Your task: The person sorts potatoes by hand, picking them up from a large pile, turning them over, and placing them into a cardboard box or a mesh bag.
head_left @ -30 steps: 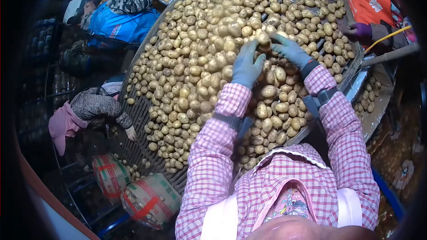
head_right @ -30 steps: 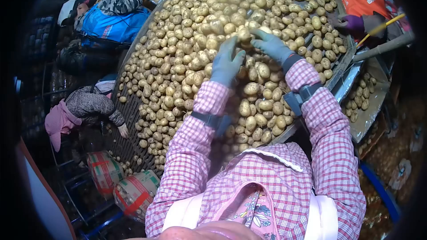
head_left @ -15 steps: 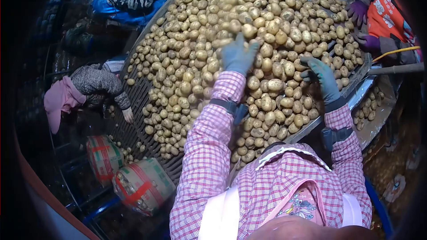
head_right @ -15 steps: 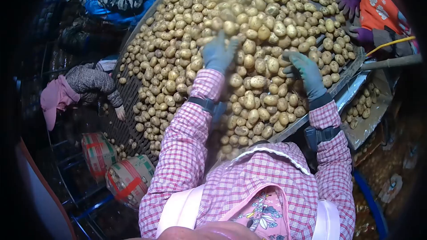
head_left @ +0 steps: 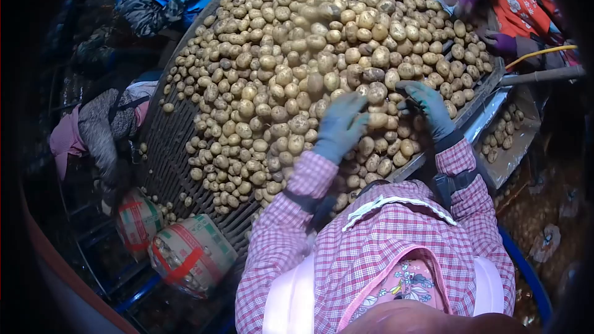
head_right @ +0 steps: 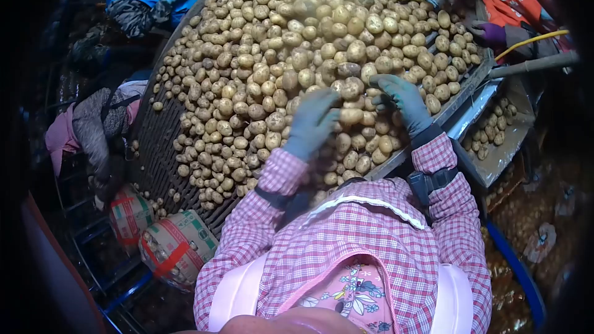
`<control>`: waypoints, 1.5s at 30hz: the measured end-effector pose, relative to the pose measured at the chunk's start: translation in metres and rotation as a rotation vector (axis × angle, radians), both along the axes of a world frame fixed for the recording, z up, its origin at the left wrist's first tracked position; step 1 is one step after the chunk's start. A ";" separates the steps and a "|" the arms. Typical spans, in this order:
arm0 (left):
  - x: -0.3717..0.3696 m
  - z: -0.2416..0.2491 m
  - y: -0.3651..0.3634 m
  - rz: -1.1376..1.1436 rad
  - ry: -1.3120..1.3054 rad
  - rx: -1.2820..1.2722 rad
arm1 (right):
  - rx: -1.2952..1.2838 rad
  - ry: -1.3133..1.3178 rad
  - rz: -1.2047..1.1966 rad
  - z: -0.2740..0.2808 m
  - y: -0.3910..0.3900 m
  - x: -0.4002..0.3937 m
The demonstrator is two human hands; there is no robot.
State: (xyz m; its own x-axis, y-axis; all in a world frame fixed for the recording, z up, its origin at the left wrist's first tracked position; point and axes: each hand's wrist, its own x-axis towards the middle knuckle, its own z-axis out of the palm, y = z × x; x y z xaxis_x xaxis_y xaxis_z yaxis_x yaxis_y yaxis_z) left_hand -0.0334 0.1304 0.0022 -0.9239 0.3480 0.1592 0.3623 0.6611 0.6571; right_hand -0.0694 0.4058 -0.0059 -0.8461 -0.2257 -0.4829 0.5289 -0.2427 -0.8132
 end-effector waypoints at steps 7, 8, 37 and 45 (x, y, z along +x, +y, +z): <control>0.023 -0.001 -0.180 0.854 -0.044 -0.397 | -0.020 0.026 -0.008 -0.013 0.018 0.011; 0.022 -0.004 -0.192 0.952 -0.162 -0.488 | 0.000 0.018 -0.013 -0.004 0.018 0.014; 0.121 -0.007 -0.132 0.748 0.007 -0.629 | 0.037 0.007 0.385 0.021 -0.081 0.075; 0.099 0.014 -0.124 0.494 0.295 0.143 | 0.013 -0.024 0.410 0.030 -0.093 0.110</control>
State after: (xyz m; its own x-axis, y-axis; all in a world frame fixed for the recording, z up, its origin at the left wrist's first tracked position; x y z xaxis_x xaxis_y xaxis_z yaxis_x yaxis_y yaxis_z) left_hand 0.0652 0.0065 0.0162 -0.8804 -0.1554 0.4480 0.2157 0.7102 0.6702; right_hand 0.0410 0.3127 0.0240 -0.6755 -0.5355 -0.5069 0.5987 0.0029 -0.8009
